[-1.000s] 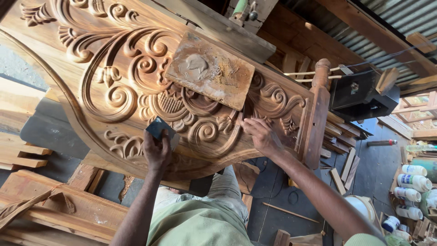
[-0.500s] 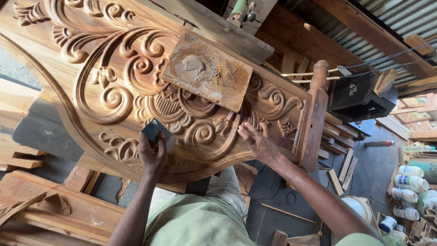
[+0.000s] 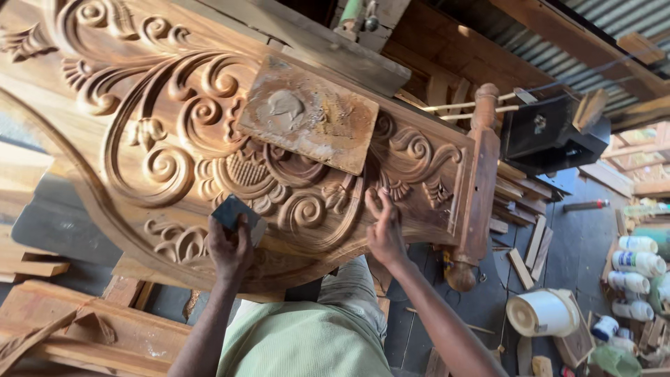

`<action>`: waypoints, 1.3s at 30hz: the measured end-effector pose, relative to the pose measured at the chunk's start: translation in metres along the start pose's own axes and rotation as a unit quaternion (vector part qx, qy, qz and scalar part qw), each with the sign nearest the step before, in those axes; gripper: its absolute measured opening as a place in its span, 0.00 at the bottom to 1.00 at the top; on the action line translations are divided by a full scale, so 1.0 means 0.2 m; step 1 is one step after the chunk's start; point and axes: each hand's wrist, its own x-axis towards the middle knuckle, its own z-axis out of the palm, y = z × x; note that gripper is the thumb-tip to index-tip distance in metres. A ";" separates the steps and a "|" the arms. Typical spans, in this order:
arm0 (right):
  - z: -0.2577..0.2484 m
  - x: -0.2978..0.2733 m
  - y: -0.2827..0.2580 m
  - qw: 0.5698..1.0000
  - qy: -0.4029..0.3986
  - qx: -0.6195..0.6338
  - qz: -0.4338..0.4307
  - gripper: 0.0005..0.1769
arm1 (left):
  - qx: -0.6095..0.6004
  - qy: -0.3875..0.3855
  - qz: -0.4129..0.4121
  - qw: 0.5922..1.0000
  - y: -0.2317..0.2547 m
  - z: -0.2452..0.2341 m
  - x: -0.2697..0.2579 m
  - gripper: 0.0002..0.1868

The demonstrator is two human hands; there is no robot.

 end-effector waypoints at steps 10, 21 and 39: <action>0.10 -0.01 -0.07 0.988 -0.091 -0.095 0.075 0.48 | -0.063 -0.012 -0.028 0.998 -0.02 0.01 -0.02 0.12; 0.00 -0.07 -0.09 0.989 -0.033 -0.031 0.141 0.45 | -0.079 -0.019 -0.015 0.997 -0.05 0.00 0.01 0.13; 0.06 0.01 -0.07 0.971 -0.060 -0.191 0.126 0.40 | -0.074 -0.043 -0.006 0.996 -0.07 0.00 0.00 0.13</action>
